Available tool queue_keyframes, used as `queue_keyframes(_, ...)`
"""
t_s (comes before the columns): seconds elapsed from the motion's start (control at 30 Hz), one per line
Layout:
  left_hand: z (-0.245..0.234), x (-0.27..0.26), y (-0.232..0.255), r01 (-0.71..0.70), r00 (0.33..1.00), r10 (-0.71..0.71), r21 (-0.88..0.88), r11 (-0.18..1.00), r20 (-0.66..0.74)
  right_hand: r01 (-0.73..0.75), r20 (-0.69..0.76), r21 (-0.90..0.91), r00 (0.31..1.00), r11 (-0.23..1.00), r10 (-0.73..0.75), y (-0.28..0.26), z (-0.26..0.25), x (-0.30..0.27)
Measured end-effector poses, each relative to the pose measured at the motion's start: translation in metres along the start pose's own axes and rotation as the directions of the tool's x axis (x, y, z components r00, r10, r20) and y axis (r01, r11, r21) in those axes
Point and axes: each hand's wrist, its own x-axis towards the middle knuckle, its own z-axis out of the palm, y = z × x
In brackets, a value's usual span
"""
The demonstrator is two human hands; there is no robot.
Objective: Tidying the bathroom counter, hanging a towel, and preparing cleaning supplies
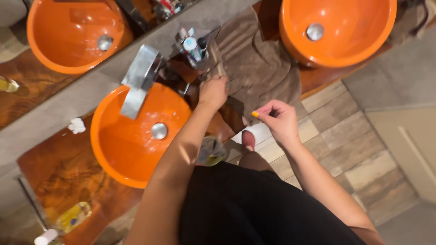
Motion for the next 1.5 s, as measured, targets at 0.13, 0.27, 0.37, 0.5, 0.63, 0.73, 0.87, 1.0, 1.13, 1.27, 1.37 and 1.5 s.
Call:
queue_keyframes(0.13, 0.034, 0.037, 0.004, 0.115, 0.985, -0.096, 0.128, 0.985, -0.146, 0.023, 0.138, -0.008, 0.990, 1.000, -0.021, 0.021, -0.032, 0.067)
queue_keyframes(0.27, 0.087, 0.050, -0.020, 0.231, 0.969, -0.192, 0.297, 0.927, -0.155, -0.082, 0.258, 0.032, 0.963, 0.996, 0.071, 0.021, -0.057, 0.107)
queue_keyframes(0.37, 0.085, 0.048, -0.024, 0.282, 0.952, -0.232, 0.279, 0.918, -0.199, -0.102, 0.306, 0.025, 0.948, 0.994, 0.089, 0.039, -0.067, 0.135)
queue_keyframes(0.5, 0.022, 0.041, 0.017, 0.264, 0.909, -0.221, 0.077, 0.962, -0.355, -0.050, 0.292, -0.063, 0.954, 0.997, 0.066, 0.061, -0.072, 0.158)
queue_keyframes(0.63, -0.048, 0.028, 0.076, 0.198, 0.900, -0.299, -0.314, 0.929, -0.316, 0.139, 0.276, -0.192, 0.958, 0.972, -0.082, 0.024, -0.062, 0.166)
queue_keyframes(0.73, -0.105, 0.006, 0.125, 0.037, 0.891, -0.213, -0.402, 0.915, -0.402, 0.404, 0.352, -0.013, 0.858, 0.915, -0.374, -0.028, -0.052, 0.161)
queue_keyframes(0.87, -0.146, -0.026, 0.160, -0.138, 0.831, -0.236, -0.598, 0.789, -0.503, 0.548, 0.487, 0.169, 0.676, 0.819, -0.553, -0.076, -0.047, 0.163)
queue_keyframes(1.0, -0.159, -0.073, 0.199, -0.292, 0.783, -0.296, -0.745, 0.600, -0.546, 0.734, 0.430, 0.134, 0.562, 0.666, -0.706, -0.115, -0.063, 0.137)
queue_keyframes(1.13, -0.132, -0.142, 0.246, -0.240, 0.767, -0.366, -0.765, 0.598, -0.527, 0.791, 0.360, 0.211, 0.484, 0.575, -0.798, -0.164, -0.083, 0.062)
queue_keyframes(1.27, -0.087, -0.211, 0.268, 0.058, 0.972, -0.230, -0.895, 0.443, -0.051, 0.814, 0.263, 0.186, 0.498, 0.550, -0.826, -0.206, -0.092, -0.030)
queue_keyframes(1.37, -0.066, -0.270, 0.287, 0.131, 0.988, -0.141, -0.844, 0.520, 0.067, 0.783, 0.243, 0.322, 0.474, 0.531, -0.846, -0.209, -0.090, -0.072)
queue_keyframes(1.5, -0.026, -0.350, 0.276, 0.226, 0.971, -0.179, -0.841, 0.492, 0.156, 0.772, 0.065, 0.472, 0.451, 0.426, -0.890, -0.216, -0.094, -0.096)
